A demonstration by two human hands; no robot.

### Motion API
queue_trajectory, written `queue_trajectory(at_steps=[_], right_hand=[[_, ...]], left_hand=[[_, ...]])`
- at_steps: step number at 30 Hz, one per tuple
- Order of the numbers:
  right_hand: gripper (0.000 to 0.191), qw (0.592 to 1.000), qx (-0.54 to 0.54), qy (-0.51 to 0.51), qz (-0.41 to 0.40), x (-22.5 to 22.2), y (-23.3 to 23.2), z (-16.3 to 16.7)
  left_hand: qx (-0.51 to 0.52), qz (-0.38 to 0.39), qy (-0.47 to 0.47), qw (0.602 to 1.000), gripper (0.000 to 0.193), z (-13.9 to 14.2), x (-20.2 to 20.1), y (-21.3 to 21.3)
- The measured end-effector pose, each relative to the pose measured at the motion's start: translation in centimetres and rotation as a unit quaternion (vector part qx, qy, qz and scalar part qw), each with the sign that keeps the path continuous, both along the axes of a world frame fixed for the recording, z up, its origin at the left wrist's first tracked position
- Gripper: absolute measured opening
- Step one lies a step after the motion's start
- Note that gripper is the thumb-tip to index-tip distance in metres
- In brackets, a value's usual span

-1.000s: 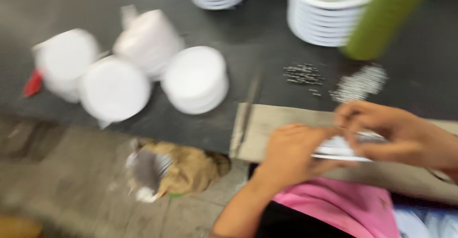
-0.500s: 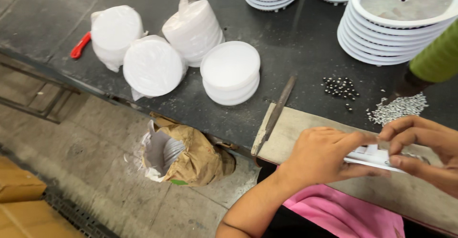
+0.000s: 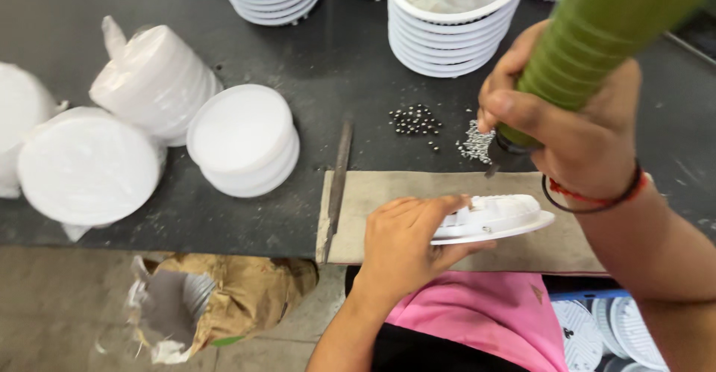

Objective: The person places a round white plastic light fixture base on the bench, positions small screws on it, and uses a green electric screwdriver to drive the screws in. They then set the finished base aside, pick up the next base, and repeat the screwdriving cycle.

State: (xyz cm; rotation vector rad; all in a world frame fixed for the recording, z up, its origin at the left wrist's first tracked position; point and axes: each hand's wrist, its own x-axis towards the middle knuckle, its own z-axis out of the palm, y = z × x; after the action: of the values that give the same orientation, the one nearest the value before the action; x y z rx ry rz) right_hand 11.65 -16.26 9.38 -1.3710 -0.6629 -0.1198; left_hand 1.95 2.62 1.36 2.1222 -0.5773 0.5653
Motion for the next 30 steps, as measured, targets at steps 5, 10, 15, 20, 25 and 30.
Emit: queue_trajectory(at_steps=[5, 10, 15, 20, 25, 30], right_hand=[[0.017, 0.987, 0.158, 0.026, 0.034, -3.7, -3.0, -0.5], [0.021, 0.966, 0.252, 0.043, 0.044, -6.0, -5.4, -2.9], [0.024, 0.979, 0.194, 0.031, 0.047, -6.4, -6.4, -3.7], [0.02, 0.978, 0.199, 0.037, 0.052, -6.6, -6.2, -3.9], [0.018, 0.981, 0.181, 0.034, 0.06, -6.9, -6.0, -3.6], [0.019, 0.98, 0.189, 0.04, 0.057, -7.2, -5.7, -3.2]], left_hand=[[-0.003, 0.003, -0.004, 1.0, 0.051, -0.3, 0.5, -0.1], [0.002, 0.005, 0.001, 1.0, 0.051, -0.5, 0.6, -0.4], [0.001, 0.007, -0.005, 1.0, 0.051, -0.3, 0.6, -0.8], [0.006, 0.015, -0.002, 1.0, 0.052, -0.2, 0.4, -1.0], [0.005, 0.015, -0.006, 1.0, 0.052, -0.2, 0.4, -1.1], [0.001, 0.015, -0.008, 1.0, 0.052, -0.2, 0.5, -1.2]])
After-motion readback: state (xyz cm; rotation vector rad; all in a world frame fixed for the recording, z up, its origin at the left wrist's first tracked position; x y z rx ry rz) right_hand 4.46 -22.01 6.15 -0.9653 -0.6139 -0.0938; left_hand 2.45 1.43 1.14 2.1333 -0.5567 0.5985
